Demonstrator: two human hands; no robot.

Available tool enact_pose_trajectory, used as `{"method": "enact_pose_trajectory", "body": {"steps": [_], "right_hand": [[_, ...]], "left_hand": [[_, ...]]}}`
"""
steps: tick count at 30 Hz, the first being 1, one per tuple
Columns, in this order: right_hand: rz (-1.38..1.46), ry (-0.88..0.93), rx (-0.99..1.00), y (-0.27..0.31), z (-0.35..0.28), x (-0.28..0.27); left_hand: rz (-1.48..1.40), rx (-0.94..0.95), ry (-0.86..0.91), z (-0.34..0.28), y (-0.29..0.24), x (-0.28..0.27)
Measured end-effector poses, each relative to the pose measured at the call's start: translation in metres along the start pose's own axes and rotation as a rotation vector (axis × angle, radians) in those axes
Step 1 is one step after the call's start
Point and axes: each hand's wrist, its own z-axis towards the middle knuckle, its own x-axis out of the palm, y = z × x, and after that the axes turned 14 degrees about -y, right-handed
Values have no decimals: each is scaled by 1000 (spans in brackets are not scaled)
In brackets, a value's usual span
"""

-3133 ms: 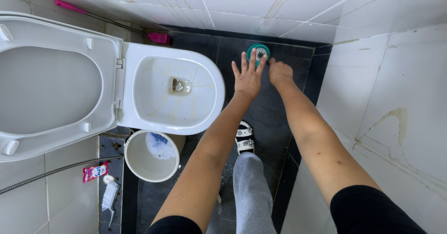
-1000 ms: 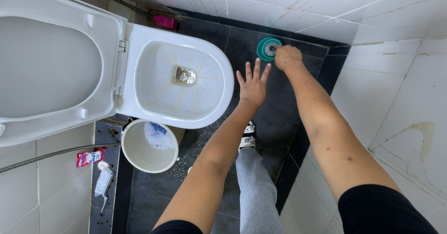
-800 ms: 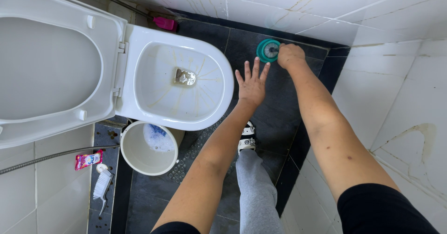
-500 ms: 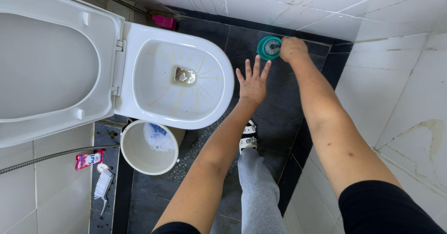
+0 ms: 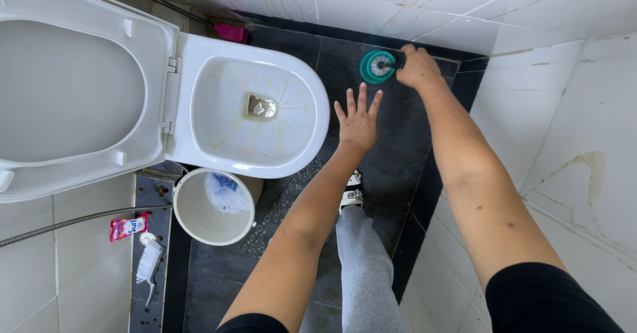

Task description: The person pours a cleaning agent from a sachet into the toilet bowl and then scrubs the interior surfaces with a pink toilet brush. The person also briefly handles a green scrubber on the floor before focusing on scrubbing the toilet bowl.

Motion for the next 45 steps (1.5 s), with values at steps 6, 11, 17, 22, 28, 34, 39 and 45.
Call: {"method": "enact_pose_trajectory", "body": {"steps": [6, 11, 17, 22, 28, 34, 39, 45], "right_hand": [[105, -44, 19, 6, -33, -6], [58, -172, 24, 5, -55, -8], [-23, -219, -32, 31, -94, -22], [27, -279, -245, 90, -102, -9], [127, -470, -479, 147, -106, -10], [177, -401, -577, 209, -125, -54], [134, -426, -684, 248, -128, -67], [170, -479, -747, 272, -123, -58]], "left_hand": [[19, 8, -45, -9, -4, -23], [-23, -18, -69, -18, -1, -49], [-74, -96, -114, -33, 0, -66], [-137, -247, -230, -34, 17, -73], [-183, -334, -366, -40, 56, -119], [-148, -360, -406, -56, 101, -146], [-105, -368, -541, -63, 139, -155], [-103, -382, -548, -68, 164, -163]]}}
